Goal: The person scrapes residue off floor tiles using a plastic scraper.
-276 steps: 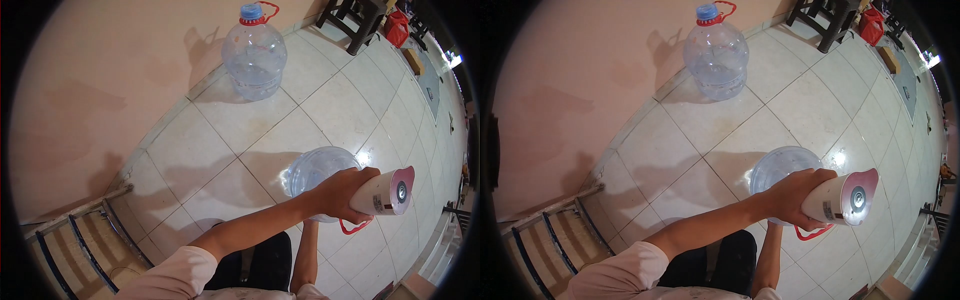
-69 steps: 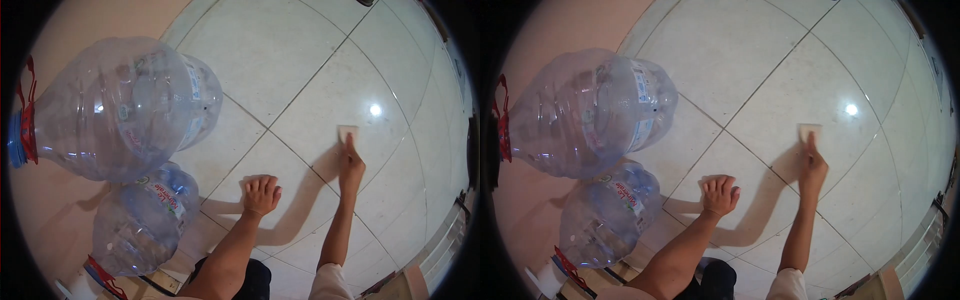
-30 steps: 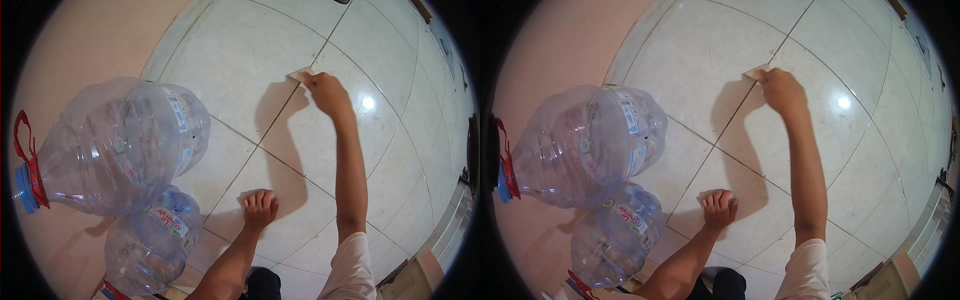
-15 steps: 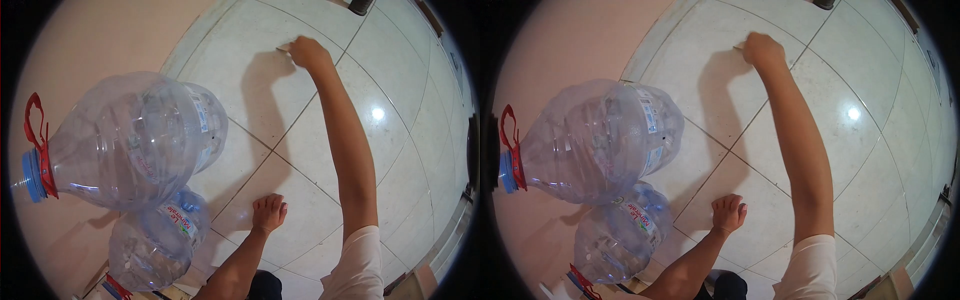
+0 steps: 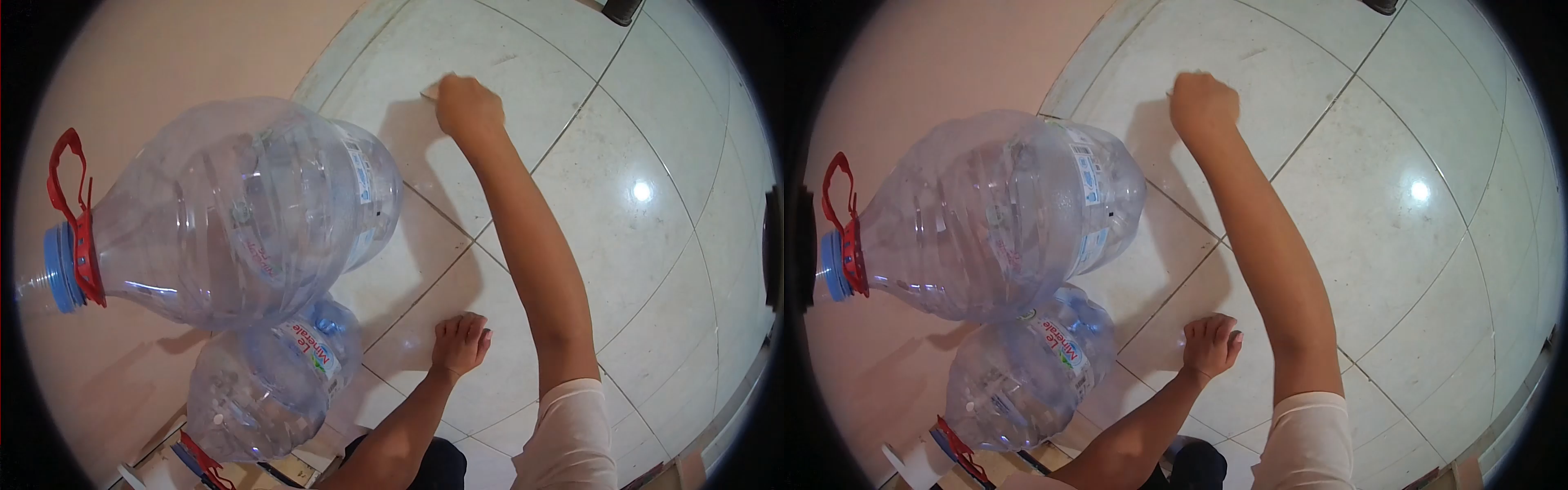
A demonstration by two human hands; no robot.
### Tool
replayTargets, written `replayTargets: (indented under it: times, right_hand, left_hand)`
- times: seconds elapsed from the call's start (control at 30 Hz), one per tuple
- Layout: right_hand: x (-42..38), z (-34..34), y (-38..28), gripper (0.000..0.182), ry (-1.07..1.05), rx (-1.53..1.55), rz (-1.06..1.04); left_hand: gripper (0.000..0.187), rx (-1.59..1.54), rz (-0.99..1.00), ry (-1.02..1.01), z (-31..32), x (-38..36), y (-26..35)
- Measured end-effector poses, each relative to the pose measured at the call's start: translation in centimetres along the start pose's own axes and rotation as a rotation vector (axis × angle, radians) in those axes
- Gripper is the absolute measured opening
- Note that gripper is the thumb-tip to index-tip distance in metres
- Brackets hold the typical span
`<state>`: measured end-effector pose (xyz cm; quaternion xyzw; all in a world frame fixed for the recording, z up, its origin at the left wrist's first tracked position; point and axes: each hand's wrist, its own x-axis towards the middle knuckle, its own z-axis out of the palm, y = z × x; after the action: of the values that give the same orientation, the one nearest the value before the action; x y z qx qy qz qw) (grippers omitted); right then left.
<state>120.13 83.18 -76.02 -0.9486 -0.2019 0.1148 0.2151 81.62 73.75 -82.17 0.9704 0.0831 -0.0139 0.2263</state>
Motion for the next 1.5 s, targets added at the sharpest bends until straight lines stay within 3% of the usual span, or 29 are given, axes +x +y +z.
replayTargets:
  times: [0.1,0.17,0.3,0.4,0.5,0.67,0.83,1.0,1.1,1.23,1.3,1.5]
  right_hand:
    - [1.6,-0.3,-0.6,0.019,-0.049,-0.028,0.042]
    - [-0.8,0.3,0.6,0.022,0.01,0.014,-0.057]
    - [-10.7,-2.5,0.4,0.023,-0.233,-0.008,-0.073]
    - [-12.0,0.8,0.7,0.026,-0.304,-0.009,-0.064]
    - [-8.4,3.2,-1.1,0.026,-0.192,0.031,-0.106]
    - [-3.3,2.4,-4.6,0.017,-0.186,-0.002,-0.143]
    - [-9.2,-1.6,2.0,0.021,-0.089,0.065,-0.104]
    - [-14.8,-2.8,4.4,0.022,-0.319,-0.076,0.104]
    - [-11.5,-0.5,3.1,0.022,-0.15,-0.053,-0.058]
    - [-5.2,0.2,-1.0,0.026,-0.22,-0.016,-0.042]
    - [-4.1,2.0,-1.7,0.025,-0.191,0.021,-0.036]
    - [-13.7,1.0,4.1,0.031,-0.159,0.1,0.039]
  left_hand:
    - [0.033,0.02,-0.003,-0.006,0.0,-0.1,0.1]
    - [0.034,0.016,-0.015,-0.059,0.0,-0.2,0.0]
    - [0.033,0.042,0.007,0.026,0.5,-0.9,0.0]
    - [0.034,0.075,-0.007,-0.011,0.7,-0.8,0.1]
    - [0.035,0.077,0.012,-0.021,0.8,-0.4,-0.4]
    - [0.035,-0.007,0.0,-0.068,0.3,-0.3,-0.2]
    - [0.035,0.055,0.024,0.032,0.7,-0.6,-0.2]
    - [0.034,0.065,0.036,0.098,0.4,-0.4,-0.2]
    - [0.033,0.094,0.023,0.028,0.4,-0.3,-0.1]
    - [0.031,0.085,0.043,0.029,0.5,-0.3,-0.4]
    - [0.037,0.01,0.002,-0.075,0.7,-0.6,-0.2]
    - [0.036,0.022,0.027,-0.004,0.7,-0.7,-0.1]
